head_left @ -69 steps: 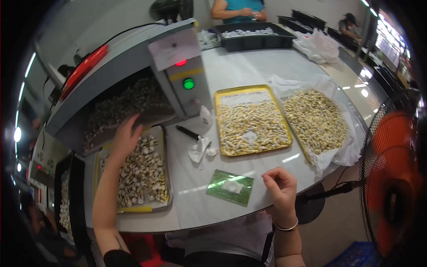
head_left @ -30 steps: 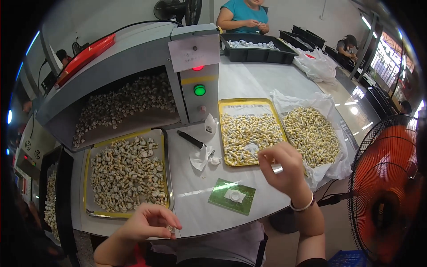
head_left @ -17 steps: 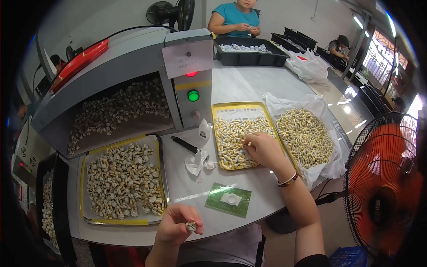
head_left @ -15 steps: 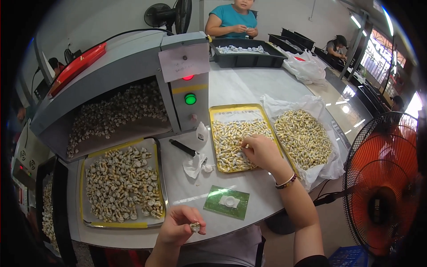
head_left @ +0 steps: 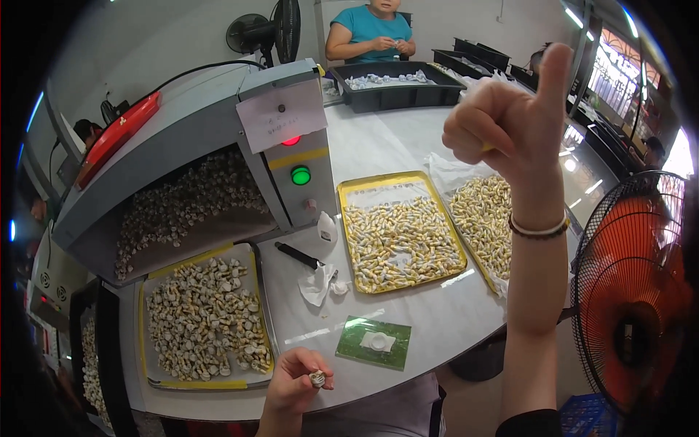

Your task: The person assembles small plastic toy figurine components by hand, joining them with glue from a bottle at a workshop table.

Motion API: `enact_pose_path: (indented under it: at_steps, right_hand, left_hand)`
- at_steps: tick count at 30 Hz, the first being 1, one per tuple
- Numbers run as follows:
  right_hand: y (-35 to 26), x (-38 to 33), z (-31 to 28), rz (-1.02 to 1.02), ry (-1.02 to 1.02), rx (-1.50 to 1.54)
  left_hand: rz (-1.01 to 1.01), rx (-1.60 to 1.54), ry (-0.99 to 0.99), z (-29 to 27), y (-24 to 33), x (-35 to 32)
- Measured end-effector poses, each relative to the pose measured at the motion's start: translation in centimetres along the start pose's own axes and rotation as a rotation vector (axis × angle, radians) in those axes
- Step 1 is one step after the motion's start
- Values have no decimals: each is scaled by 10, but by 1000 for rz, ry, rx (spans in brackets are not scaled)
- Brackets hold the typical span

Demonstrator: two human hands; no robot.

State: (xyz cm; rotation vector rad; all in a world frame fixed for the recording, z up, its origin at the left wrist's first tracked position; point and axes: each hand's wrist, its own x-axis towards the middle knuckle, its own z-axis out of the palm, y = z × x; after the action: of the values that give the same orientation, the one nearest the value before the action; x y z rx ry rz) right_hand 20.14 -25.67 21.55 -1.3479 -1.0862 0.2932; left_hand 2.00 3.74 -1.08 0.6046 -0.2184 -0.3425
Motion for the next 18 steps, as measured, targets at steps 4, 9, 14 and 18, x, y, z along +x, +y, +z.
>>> enact_pose_path:
  at_steps: [4, 9, 14, 18]
  right_hand:
    - [4, -4, 10, -17, -3, 9]
    - [18, -21, 34, 151, 234, -312]
    - [112, -52, 58, 627, 221, -1340]
    - [146, -61, 57, 700, 53, -1280]
  left_hand:
    - [-4, 4, -23, 3, 5, 0]
    - [-31, -59, -66, 3, 7, -3]
    - [-31, -57, -96, 7, -2, 6]
    - [-41, -70, -121, 9, 0, 10]
